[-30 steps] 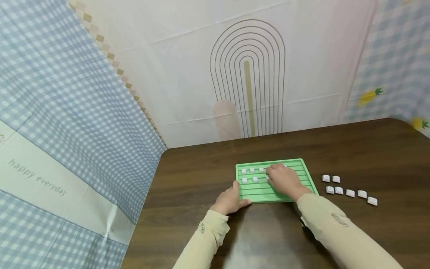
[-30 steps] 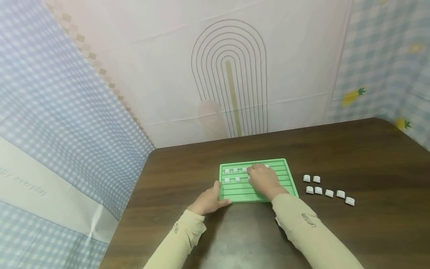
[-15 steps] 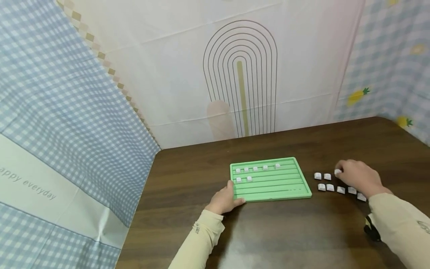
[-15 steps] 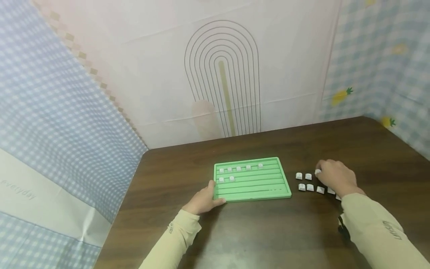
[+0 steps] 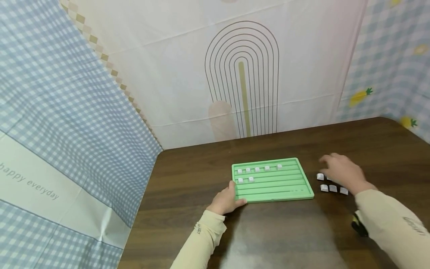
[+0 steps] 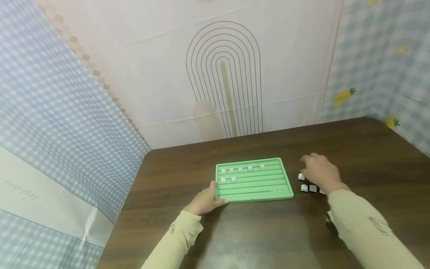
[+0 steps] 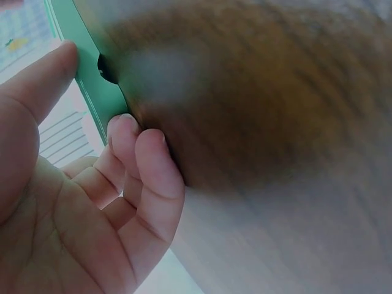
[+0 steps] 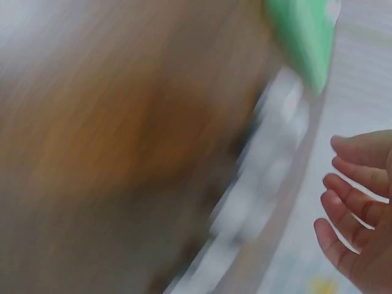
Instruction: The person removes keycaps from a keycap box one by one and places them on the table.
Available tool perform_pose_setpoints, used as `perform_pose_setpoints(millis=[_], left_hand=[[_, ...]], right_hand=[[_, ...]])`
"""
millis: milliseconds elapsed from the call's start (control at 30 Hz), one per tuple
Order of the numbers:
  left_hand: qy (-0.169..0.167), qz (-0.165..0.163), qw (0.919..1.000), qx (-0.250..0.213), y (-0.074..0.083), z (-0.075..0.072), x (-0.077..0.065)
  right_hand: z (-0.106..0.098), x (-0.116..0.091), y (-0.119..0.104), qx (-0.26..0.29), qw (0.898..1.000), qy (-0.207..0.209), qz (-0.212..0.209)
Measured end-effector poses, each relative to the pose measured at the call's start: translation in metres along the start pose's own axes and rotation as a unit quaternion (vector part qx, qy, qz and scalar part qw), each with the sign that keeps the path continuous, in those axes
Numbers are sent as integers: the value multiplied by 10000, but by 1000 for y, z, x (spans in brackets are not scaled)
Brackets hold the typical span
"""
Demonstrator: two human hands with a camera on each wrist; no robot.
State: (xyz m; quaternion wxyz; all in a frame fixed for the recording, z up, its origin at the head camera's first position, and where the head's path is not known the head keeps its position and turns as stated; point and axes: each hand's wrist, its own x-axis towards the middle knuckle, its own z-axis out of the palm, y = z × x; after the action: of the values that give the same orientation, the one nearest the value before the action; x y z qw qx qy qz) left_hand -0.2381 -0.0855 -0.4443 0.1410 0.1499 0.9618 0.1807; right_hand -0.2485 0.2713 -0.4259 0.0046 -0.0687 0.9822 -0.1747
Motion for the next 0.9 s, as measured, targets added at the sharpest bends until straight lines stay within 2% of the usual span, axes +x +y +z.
perform_pose_setpoints(millis=[100,200,367,467,600,900], left_hand=[[6,16,10000,-42,1,-1,-2],[-18,36,10000,-77,3,-1,-3],[-43,37,9999,132,9,1,0],[-100,90,9993,335,12,4,3],[-146,115,9984,540,14,7,6],[18,22,9988,490,8,-2,3]], right_hand=[[12,18,-41,176,9988,184,-418],[32,32,-81,562,9953,155,-770],[65,45,-128,831,9893,-16,-1203],[78,45,-140,609,9919,-7,-1113],[86,45,-143,276,9950,150,-947],[86,54,-153,169,9923,327,-1186]])
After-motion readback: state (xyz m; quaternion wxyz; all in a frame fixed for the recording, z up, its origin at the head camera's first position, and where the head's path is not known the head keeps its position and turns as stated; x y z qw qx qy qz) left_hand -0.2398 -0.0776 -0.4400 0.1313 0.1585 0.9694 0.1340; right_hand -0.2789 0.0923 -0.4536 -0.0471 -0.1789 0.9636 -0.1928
